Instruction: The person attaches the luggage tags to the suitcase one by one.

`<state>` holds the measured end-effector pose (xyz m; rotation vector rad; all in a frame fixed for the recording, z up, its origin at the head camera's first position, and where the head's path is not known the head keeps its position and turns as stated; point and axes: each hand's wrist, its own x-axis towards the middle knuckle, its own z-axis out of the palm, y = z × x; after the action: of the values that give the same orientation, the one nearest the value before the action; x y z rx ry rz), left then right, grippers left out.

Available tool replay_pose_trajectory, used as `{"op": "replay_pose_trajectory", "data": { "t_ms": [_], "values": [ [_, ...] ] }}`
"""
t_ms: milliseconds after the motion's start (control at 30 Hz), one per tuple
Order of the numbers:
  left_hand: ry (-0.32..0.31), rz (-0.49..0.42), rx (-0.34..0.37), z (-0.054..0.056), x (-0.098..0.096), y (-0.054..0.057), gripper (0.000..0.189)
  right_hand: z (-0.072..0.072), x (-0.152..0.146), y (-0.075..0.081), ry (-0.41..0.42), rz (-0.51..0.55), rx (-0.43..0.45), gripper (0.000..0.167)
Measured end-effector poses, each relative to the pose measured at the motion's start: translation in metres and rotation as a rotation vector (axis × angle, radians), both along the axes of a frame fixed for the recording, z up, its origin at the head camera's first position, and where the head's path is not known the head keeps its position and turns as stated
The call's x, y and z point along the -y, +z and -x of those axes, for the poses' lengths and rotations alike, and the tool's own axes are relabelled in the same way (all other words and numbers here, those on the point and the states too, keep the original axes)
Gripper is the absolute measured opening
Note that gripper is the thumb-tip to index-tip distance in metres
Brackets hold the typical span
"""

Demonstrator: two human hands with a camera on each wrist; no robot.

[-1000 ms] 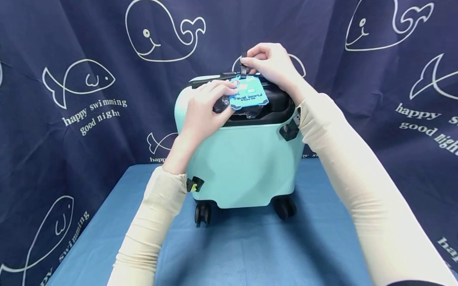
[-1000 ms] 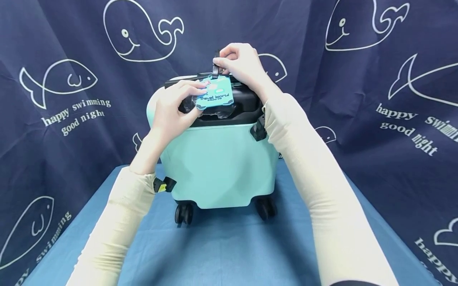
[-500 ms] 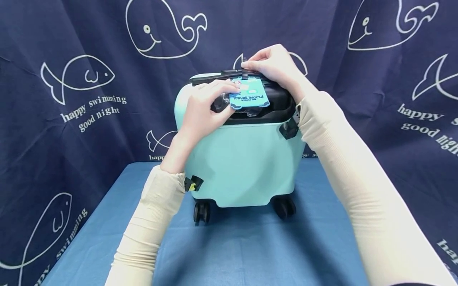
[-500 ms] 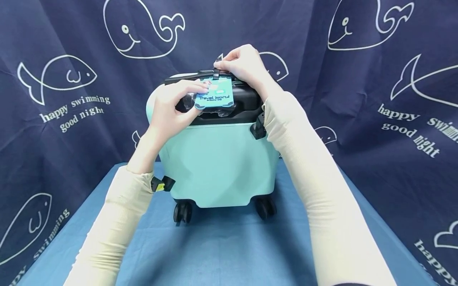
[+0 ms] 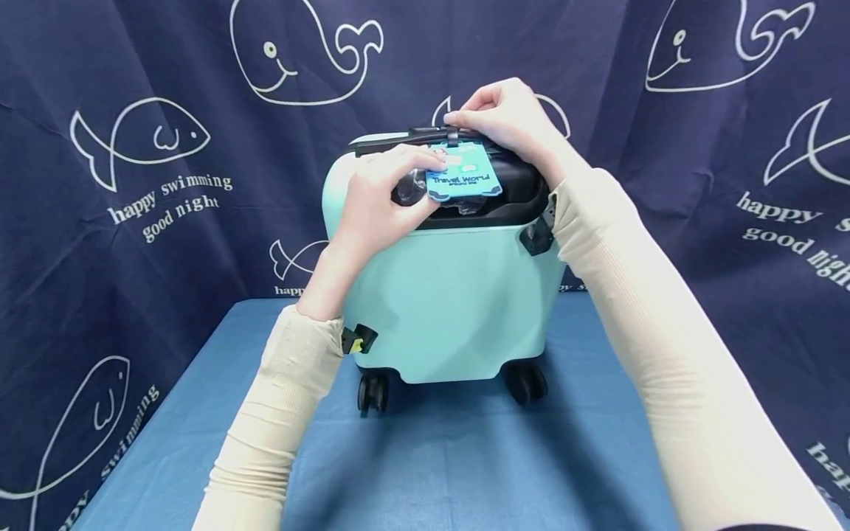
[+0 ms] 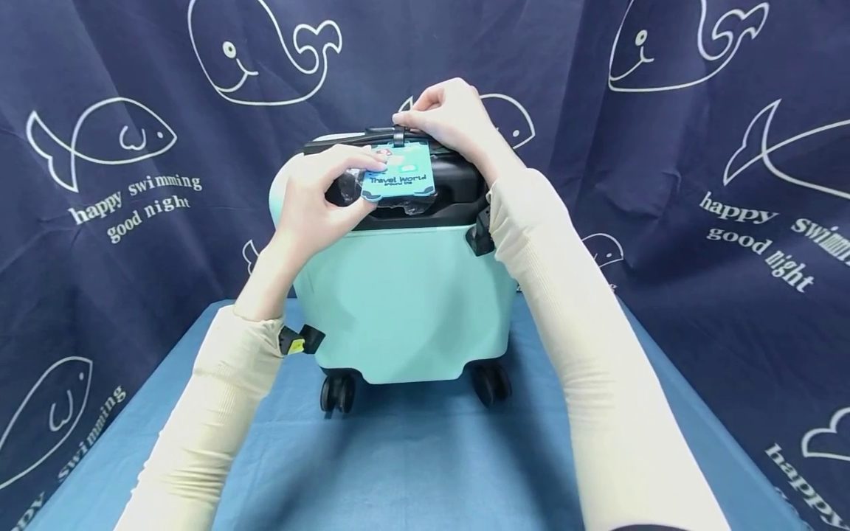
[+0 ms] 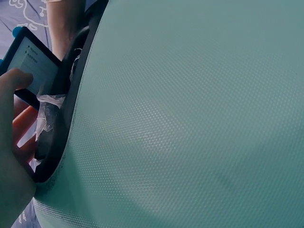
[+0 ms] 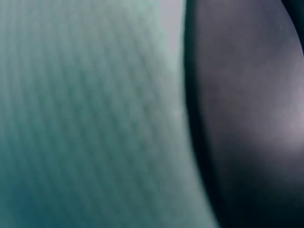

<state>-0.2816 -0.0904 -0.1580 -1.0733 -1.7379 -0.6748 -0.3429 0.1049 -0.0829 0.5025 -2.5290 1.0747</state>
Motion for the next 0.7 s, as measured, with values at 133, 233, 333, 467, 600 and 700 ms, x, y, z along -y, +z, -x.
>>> {"op": "replay_pose_trajectory", "data": {
  "t_ms": [133, 233, 333, 467, 600, 700],
  "values": [
    [0.018, -0.003, 0.001, -0.0013, 0.0015, -0.0001, 0.021, 0.0006, 0.003, 0.0016, 0.017, -0.002, -0.003, 0.034],
    [0.02, 0.0, 0.006, -0.0016, 0.001, -0.0012, 0.021, -0.0001, 0.0028, 0.0012, 0.005, -0.014, -0.001, 0.034],
    [0.022, 0.005, 0.018, -0.0023, -0.0004, -0.0023, 0.022, -0.0015, 0.0013, -0.0004, -0.023, -0.031, -0.008, 0.035],
    [0.03, 0.004, 0.028, -0.0037, -0.0004, -0.0027, 0.023, -0.0018, 0.0009, -0.0025, -0.044, -0.046, -0.061, 0.033],
    [0.027, 0.005, 0.023, -0.003, 0.0019, -0.0018, 0.024, -0.0011, 0.0023, -0.0026, -0.043, -0.022, -0.128, 0.03],
    [0.001, 0.002, 0.009, -0.0005, 0.0033, -0.0006, 0.027, -0.0025, 0.0014, -0.0012, -0.046, -0.013, -0.198, 0.031]
  ]
}}
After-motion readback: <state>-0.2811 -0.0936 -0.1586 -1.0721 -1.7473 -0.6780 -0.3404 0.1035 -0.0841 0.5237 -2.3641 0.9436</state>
